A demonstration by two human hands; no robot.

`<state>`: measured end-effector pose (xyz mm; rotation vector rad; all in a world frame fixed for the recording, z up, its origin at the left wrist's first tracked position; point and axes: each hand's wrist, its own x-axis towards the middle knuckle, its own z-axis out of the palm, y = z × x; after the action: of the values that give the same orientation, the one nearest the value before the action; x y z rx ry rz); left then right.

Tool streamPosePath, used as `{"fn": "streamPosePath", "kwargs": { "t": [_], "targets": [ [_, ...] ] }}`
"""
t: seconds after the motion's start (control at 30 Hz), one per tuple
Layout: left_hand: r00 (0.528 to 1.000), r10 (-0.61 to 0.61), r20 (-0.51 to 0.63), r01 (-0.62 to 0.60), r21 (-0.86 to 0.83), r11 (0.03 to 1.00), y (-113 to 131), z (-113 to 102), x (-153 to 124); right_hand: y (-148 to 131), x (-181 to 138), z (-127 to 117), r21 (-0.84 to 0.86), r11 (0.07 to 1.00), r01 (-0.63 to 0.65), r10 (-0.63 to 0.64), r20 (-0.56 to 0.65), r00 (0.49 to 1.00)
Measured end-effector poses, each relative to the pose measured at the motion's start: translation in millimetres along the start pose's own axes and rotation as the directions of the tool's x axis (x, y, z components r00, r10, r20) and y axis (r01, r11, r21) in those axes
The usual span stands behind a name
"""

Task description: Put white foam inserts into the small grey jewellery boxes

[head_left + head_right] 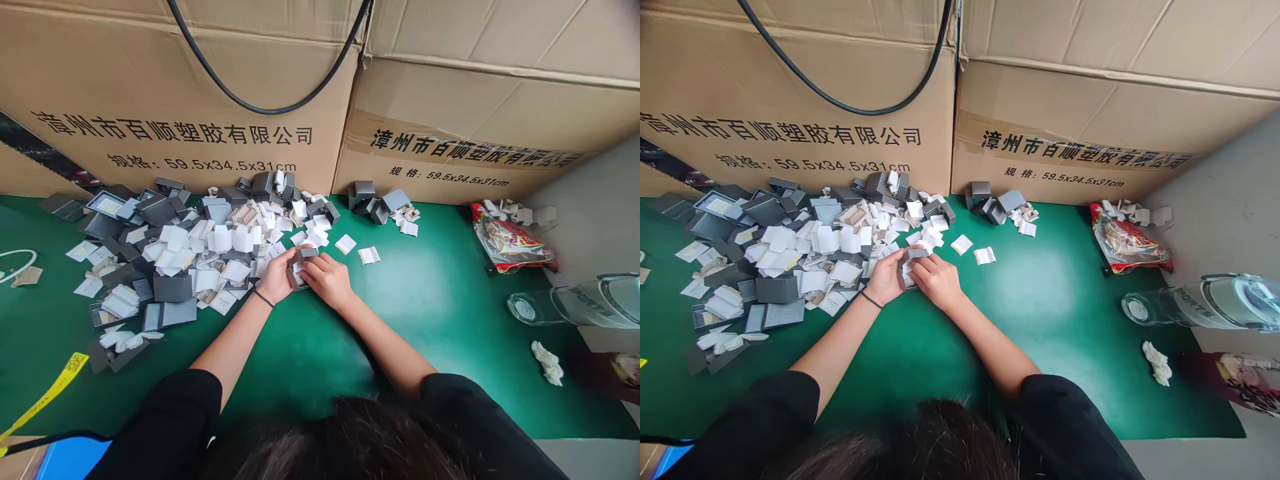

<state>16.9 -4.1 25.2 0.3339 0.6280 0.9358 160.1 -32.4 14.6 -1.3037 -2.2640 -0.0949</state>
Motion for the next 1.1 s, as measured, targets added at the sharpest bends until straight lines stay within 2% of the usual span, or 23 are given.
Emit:
{"fn": "streamPosePath", "kwargs": {
  "t": [0.33,0.53,0.67,0.83,0.93,1.1],
  "targets": [
    [0.998,0.010,-0.058,-0.006,0.060,0.998,-2.2,1.3,0.8,-3.5,5.6,-4.4,-0.099,0.995,-0.002,0.005,0.036,0.999],
    [0.999,0.016,-0.036,-0.013,0.086,0.996,-0.6,-1.1,-1.0,-6.9,4.1,-0.5,-0.124,0.992,0.011,-0.011,0.001,1.000],
    [0.999,0.020,-0.025,-0.017,0.101,0.995,0.9,-4.0,-0.6,-9.4,3.0,1.1,-0.116,0.993,-0.004,0.006,0.018,1.000],
    [0.998,0.021,-0.064,-0.016,0.081,0.997,0.4,1.6,-0.7,-9.4,3.5,2.5,-0.122,0.991,-0.060,0.064,0.034,0.997],
    [0.997,0.009,-0.081,-0.006,0.042,0.999,-0.1,3.3,-0.5,-8.7,4.0,3.6,-0.115,0.992,-0.048,0.053,0.041,0.998],
    [0.997,-0.038,-0.069,0.033,-0.065,0.997,-1.1,-7.3,3.7,-6.3,3.4,7.4,-0.041,0.999,-0.023,0.026,0.056,0.998]
  ]
}}
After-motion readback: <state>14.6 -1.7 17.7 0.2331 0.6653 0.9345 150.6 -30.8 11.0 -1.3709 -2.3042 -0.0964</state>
